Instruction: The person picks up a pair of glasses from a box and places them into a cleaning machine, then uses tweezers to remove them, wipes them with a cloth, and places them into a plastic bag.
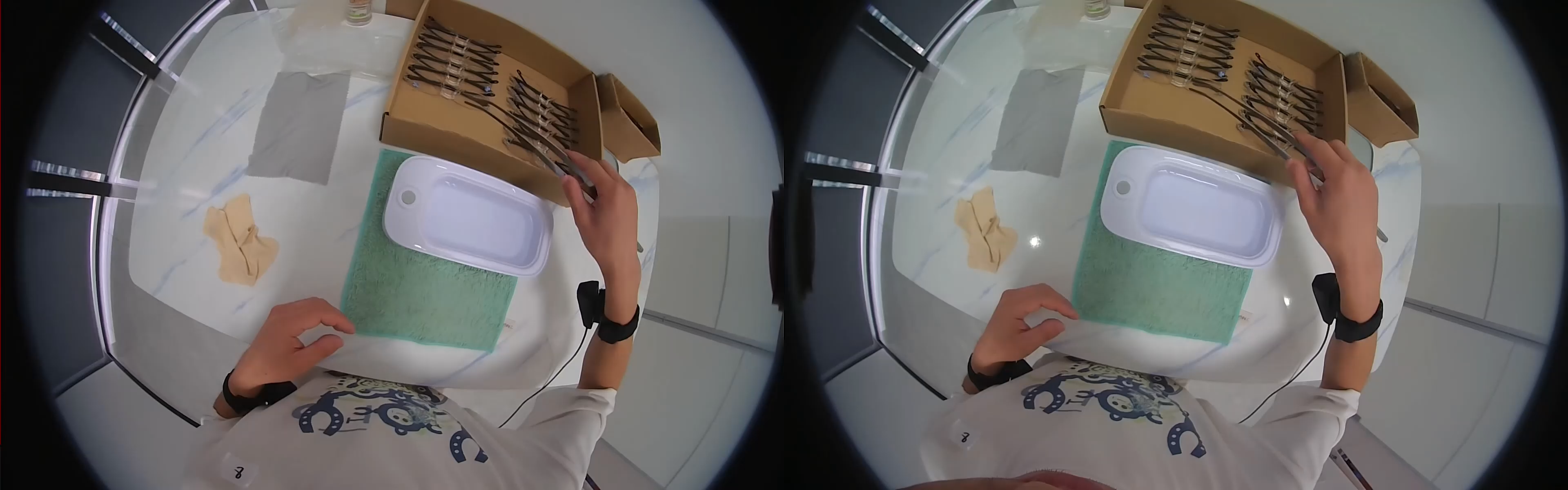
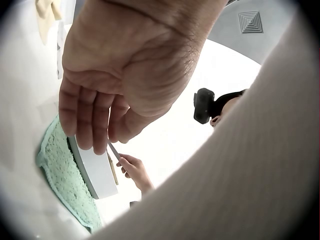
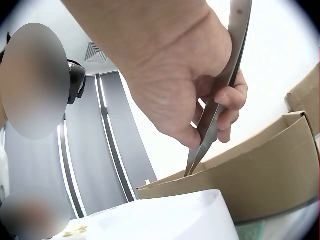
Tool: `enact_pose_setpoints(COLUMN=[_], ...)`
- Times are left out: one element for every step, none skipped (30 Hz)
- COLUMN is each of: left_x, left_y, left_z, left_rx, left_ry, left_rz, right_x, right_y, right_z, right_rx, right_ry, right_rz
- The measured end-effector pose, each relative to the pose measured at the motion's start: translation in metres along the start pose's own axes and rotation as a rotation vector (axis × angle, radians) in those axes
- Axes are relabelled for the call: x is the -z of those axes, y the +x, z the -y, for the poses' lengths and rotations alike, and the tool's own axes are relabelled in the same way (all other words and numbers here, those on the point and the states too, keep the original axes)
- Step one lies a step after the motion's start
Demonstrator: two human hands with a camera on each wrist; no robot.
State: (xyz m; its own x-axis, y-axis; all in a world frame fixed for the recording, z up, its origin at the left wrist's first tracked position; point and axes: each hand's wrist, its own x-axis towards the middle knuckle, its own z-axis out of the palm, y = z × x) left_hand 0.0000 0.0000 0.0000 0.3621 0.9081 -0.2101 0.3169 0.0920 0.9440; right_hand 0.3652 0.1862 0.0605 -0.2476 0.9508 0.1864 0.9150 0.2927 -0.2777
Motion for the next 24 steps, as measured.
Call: enact_pose_setpoints(left_x=[0.0, -0.001, -0.001, -0.001, -0.001, -0.001, -0.001, -0.002, -0.002, -0.003, -0.003, -0.004, -0.005, -0.005, -0.004, -0.004, -0.005, -0.005, -0.006, -0.006, -0.006, -0.006, -0.006, -0.006], left_y=[0.0, -0.001, -0.002, -0.003, -0.004, -0.005, -0.007, -0.008, -0.009, -0.01, -0.011, -0.012, -0.013, -0.014, -0.015, -0.015, -0.016, -0.017, -0.017, -0.017, -0.017, -0.017, -0.016, -0.016], left_z=[-0.001, -0.001, -0.002, -0.003, -0.003, -0.003, -0.004, -0.005, -0.007, -0.008, -0.008, -0.008, -0.008, -0.008, -0.007, -0.006, -0.005, -0.005, -0.005, -0.006, -0.007, -0.007, -0.007, -0.006], left_rx=[0.0, 0.0, 0.007, 0.013, 0.013, 0.015, 0.017, 0.018, 0.031, 0.045, 0.046, 0.044, 0.041, 0.042, 0.029, 0.016, 0.016, 0.019, 0.023, 0.024, 0.03, 0.036, 0.039, 0.036], left_ry=[-0.002, 0.002, -0.004, -0.01, -0.004, -0.007, -0.01, -0.003, -0.019, -0.034, -0.027, -0.034, -0.039, -0.032, -0.012, 0.007, 0.013, 0.005, -0.004, 0.0, 0.003, 0.006, 0.009, 0.007], left_rz=[-0.002, 0.003, -0.001, -0.005, -0.004, -0.011, -0.018, -0.015, -0.028, -0.042, -0.039, -0.042, -0.045, -0.042, -0.033, -0.023, -0.02, -0.024, -0.028, -0.025, -0.021, -0.017, -0.014, -0.009], right_x=[0.0, -0.001, -0.001, -0.002, -0.003, -0.004, -0.005, -0.007, -0.007, -0.008, -0.009, -0.01, -0.011, -0.013, -0.014, -0.016, -0.017, -0.018, -0.019, -0.021, -0.024, -0.026, -0.027, -0.029], right_y=[0.0, 0.001, 0.001, 0.002, 0.002, 0.003, 0.003, 0.004, 0.005, 0.006, 0.008, 0.009, 0.01, 0.011, 0.011, 0.012, 0.013, 0.015, 0.016, 0.017, 0.017, 0.018, 0.019, 0.019], right_z=[0.0, 0.001, 0.002, 0.002, 0.003, 0.004, 0.005, 0.006, 0.007, 0.008, 0.009, 0.01, 0.01, 0.01, 0.01, 0.01, 0.01, 0.01, 0.009, 0.008, 0.008, 0.007, 0.007, 0.008], right_rx=[0.015, 0.009, 0.012, 0.016, 0.013, 0.025, 0.038, 0.034, 0.046, 0.058, 0.054, 0.057, 0.062, 0.057, 0.082, 0.106, 0.101, 0.097, 0.093, 0.089, 0.103, 0.118, 0.114, 0.108], right_ry=[-0.003, -0.001, -0.006, -0.011, -0.007, -0.012, -0.018, -0.014, -0.023, -0.032, -0.027, -0.022, -0.016, -0.011, -0.032, -0.054, -0.05, -0.08, -0.111, -0.107, -0.108, -0.109, -0.106, -0.12], right_rz=[-0.001, -0.003, -0.009, -0.015, -0.019, -0.025, -0.03, -0.034, -0.035, -0.036, -0.039, -0.033, -0.027, -0.031, -0.04, -0.049, -0.053, -0.045, -0.037, -0.038, -0.044, -0.05, -0.049, -0.048])
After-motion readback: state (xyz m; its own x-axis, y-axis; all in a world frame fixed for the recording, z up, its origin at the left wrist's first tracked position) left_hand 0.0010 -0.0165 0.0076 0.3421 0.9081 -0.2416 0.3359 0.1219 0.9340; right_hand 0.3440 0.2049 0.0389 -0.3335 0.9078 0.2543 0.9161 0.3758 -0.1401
